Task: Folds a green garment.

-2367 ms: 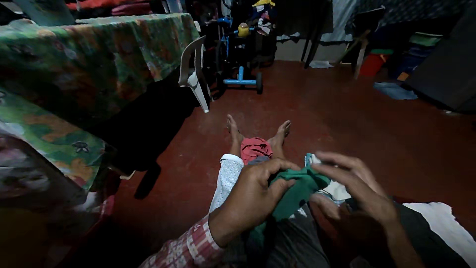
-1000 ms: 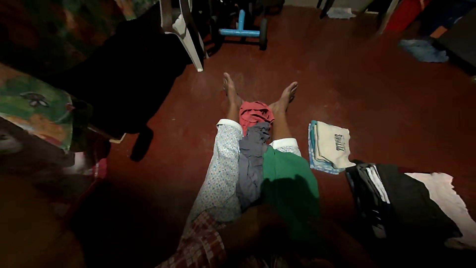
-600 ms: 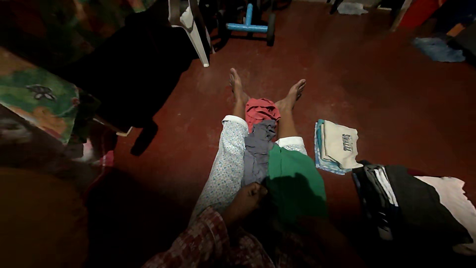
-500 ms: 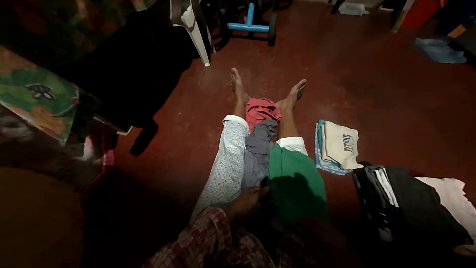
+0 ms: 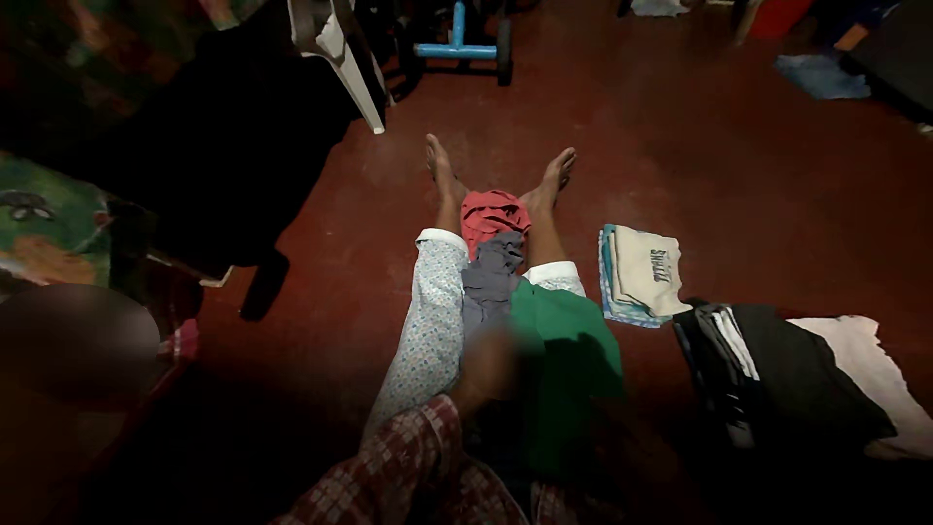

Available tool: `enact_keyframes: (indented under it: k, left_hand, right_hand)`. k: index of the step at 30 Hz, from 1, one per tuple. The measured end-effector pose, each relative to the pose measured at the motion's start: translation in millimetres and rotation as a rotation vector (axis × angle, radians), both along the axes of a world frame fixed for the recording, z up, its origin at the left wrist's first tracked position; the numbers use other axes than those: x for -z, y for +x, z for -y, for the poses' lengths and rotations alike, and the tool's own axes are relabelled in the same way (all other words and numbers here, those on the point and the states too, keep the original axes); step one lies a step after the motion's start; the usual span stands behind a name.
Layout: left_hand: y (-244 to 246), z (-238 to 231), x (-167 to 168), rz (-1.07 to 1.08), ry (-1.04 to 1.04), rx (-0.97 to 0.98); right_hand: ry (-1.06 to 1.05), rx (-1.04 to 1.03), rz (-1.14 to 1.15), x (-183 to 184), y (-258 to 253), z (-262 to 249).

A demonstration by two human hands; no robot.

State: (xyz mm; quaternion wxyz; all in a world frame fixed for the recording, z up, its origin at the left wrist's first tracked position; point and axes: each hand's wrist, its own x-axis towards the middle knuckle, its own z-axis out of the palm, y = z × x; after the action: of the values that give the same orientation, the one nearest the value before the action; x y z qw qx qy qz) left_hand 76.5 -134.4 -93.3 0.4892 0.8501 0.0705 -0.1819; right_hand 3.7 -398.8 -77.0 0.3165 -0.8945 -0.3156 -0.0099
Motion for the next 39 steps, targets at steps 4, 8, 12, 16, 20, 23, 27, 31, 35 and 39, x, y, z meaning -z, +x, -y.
enact_keyframes:
  k: [4,8,12,16,20,23,27,31,35,39]
  left_hand:
    - [21.5,17.8,8.3,-0.208,-0.282,-0.100]
    - [30.5,32.9,15.7,-0.215,-0.198,-0.097]
    - [35.1,30.9,15.9,-0.124,-0.172,-0.137]
    - [32.7,23.6,29.2,-0.109,-0.059,-0.108]
    - [27.7,28.2,25.8,-0.050,0.090,-0.084]
    - [20.2,22.4,17.3,0.276,0.023,-0.052]
    - [8.4,10.4,14.3,0.304,-0.515,0.206]
    - [4.3,14.7,26.1,0.054,-0.520,0.369]
    - [7.5,16.8,40.0,-0.098,-0.639,0.287]
    - [19.9,12.3,41.1,-0.298,-0.851,0.210]
  right_hand:
    - [-0.065,-0.105,0.054,25.4,4.5,0.4]
    - [-0.134,-0.192,-0.052,36.7,-2.8,3.9]
    - [-0.104,-0.199,-0.004,48.0,-2.0,6.6]
    - [-0.093,-0.201,0.032,50.7,-2.0,5.9]
    - [-0.018,-0.168,-0.062,36.1,1.4,6.7]
    - [0.034,0.043,-0.051,5.9,7.9,13.8]
    - [-0.158,-0.084,0.100,9.4,20.3,40.9]
    - [-0.226,-0.394,0.226,44.2,25.8,57.3]
    - [-0.408,-0.585,-0.070,10.3,58.1,36.1]
    - [-0.451,-0.587,-0.484,-48.1,113.0,-4.6]
